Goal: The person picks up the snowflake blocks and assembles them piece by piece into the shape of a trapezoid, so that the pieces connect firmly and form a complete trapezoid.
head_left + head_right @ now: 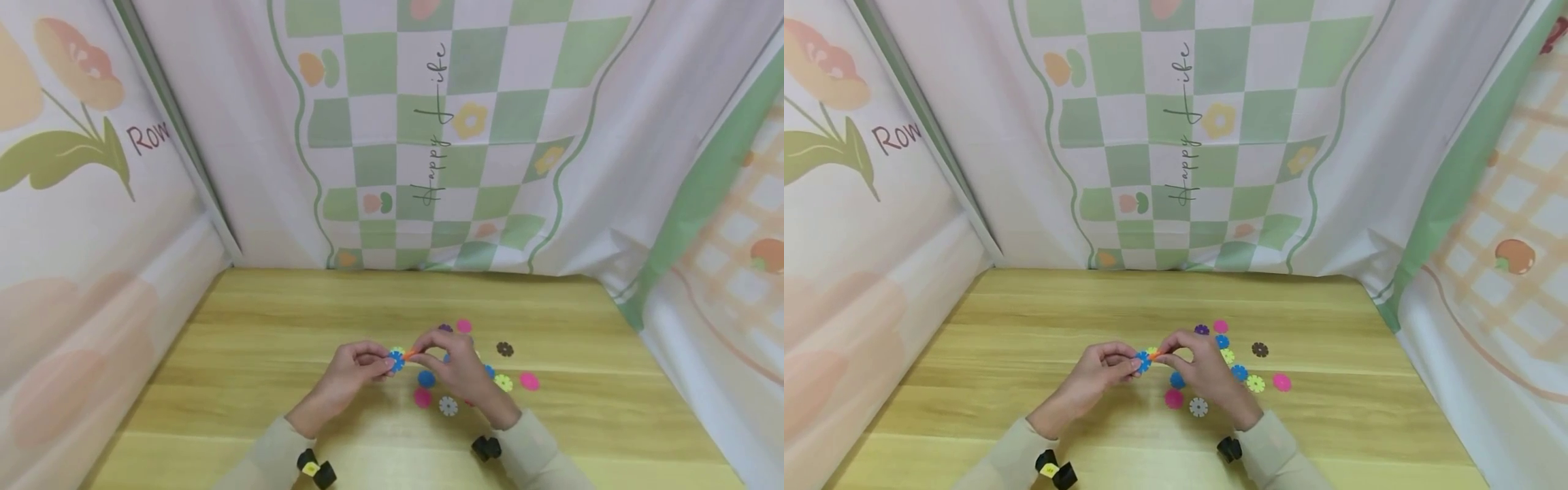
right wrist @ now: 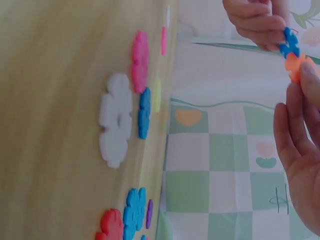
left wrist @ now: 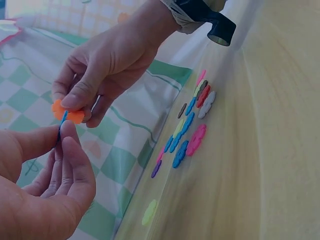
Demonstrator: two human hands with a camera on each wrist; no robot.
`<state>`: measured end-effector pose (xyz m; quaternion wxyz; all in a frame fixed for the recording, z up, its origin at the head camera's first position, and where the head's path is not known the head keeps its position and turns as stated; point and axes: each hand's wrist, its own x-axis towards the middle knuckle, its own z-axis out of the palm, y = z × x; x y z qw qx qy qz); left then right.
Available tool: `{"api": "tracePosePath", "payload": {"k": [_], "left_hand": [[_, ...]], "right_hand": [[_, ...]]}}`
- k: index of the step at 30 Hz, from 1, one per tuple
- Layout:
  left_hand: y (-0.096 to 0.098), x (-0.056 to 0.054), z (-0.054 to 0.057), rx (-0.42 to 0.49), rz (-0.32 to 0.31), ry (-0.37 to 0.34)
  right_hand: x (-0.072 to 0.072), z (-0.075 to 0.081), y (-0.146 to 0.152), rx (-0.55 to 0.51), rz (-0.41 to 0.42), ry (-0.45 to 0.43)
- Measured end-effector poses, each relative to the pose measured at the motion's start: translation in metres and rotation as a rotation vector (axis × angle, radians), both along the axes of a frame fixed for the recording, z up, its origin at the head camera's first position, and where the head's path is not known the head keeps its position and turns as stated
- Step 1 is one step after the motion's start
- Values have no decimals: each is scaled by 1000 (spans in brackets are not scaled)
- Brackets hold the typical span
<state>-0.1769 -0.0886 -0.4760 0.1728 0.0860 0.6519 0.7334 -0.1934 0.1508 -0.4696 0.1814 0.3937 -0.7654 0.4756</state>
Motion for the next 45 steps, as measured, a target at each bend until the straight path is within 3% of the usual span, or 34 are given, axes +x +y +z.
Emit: {"api": "tracePosePath", "payload": {"k": [7, 12, 16, 22, 29, 39, 43, 45], "left_hand": [[-1, 2, 0, 0, 82, -7], [-9, -9, 1, -44, 116, -7], [-30, -19, 4, -119, 185, 32], [-66, -34, 9, -174, 308, 57], [-92, -44, 7, -185, 412, 43], [-104, -54, -6, -182, 488, 86], [-105, -55, -7, -225, 488, 125], [-103, -56, -7, -241, 480, 158]], "right_hand": [[3, 0, -8, 22, -27, 41], [2, 6, -9, 119, -114, -60], [-6, 11, -11, 234, -140, -162], [-26, 20, -28, 406, -53, -296], [-49, 18, -69, 618, 79, -257], [-64, -3, -119, 714, 142, -341], [-66, -5, -131, 704, 201, -352], [-66, -5, -133, 717, 193, -355]]}}
